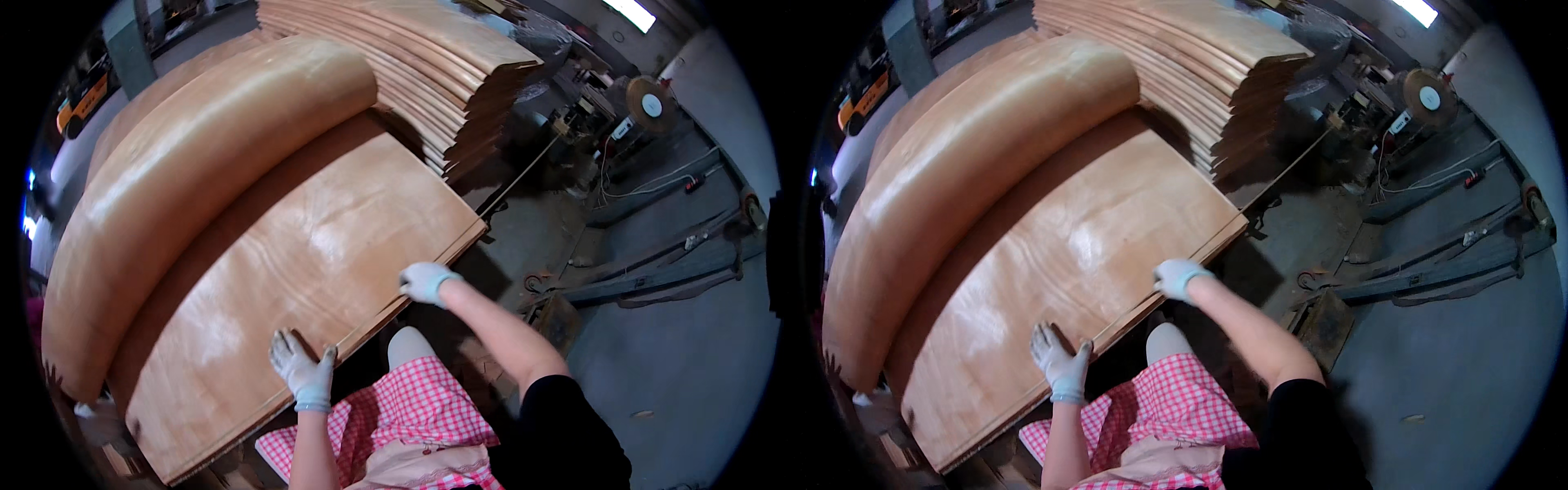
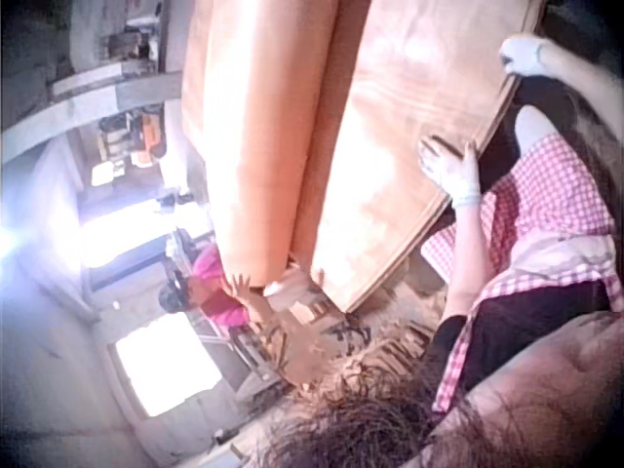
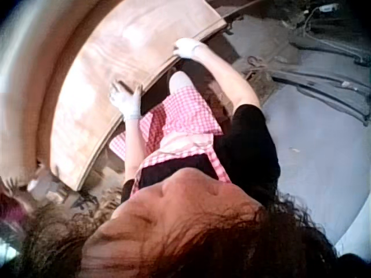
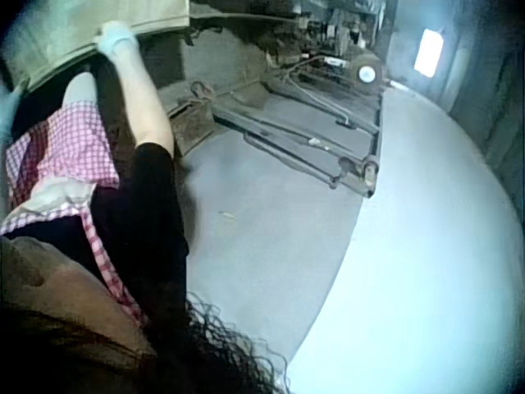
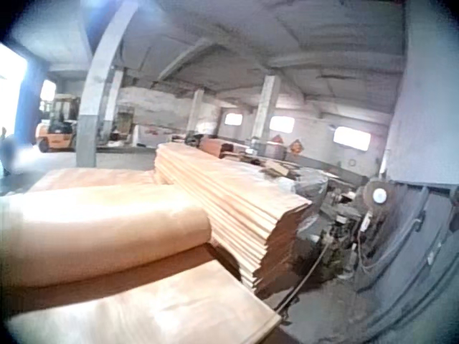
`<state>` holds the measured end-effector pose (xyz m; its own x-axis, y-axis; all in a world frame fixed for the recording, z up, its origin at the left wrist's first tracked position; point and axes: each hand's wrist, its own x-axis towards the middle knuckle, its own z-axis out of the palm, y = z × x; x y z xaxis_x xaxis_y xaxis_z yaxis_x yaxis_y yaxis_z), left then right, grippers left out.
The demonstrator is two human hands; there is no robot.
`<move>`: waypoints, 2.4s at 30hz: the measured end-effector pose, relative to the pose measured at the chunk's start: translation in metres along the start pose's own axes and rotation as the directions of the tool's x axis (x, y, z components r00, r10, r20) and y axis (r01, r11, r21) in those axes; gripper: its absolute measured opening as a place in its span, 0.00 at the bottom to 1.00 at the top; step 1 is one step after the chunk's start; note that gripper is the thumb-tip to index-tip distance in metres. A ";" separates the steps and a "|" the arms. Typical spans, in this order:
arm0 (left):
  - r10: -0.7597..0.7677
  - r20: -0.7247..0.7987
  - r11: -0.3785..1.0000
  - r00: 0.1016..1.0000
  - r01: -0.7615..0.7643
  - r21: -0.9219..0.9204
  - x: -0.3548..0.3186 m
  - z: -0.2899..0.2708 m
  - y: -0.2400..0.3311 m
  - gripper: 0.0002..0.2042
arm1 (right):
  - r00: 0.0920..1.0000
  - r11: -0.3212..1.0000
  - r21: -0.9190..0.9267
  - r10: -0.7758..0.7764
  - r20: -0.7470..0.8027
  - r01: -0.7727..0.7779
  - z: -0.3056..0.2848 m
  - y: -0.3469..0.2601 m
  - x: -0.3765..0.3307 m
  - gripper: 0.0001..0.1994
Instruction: The person lifts large, curved wooden panels from a pile and places them onto a stack. They align the panels carefully by hand, ensuring they fit together. Another person is visible in the background working on similar panels.
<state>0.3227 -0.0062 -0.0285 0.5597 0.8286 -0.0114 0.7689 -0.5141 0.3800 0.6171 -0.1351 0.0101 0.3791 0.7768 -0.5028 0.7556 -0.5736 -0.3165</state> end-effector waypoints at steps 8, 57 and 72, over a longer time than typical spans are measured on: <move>-0.010 0.023 0.999 1.000 0.009 0.052 -0.005 -0.001 0.002 0.50 | 0.924 0.941 0.043 0.339 -0.176 -0.336 -0.068 0.219 -0.001 0.17; -0.743 -0.537 0.589 0.400 0.771 -0.241 -0.077 -0.195 -0.368 0.30 | 0.988 0.974 -0.169 0.154 0.010 -0.150 0.022 -0.082 0.004 0.24; -0.053 0.032 0.998 0.998 0.053 -0.022 0.007 0.000 0.008 0.54 | 0.999 0.997 0.067 0.036 -0.007 -0.035 -0.018 0.040 -0.006 0.16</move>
<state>0.3328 -0.0048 -0.0255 0.5280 0.8470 -0.0613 0.7908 -0.4641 0.3991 0.6547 -0.1584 0.0150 0.4098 0.7576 -0.5080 0.7042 -0.6167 -0.3517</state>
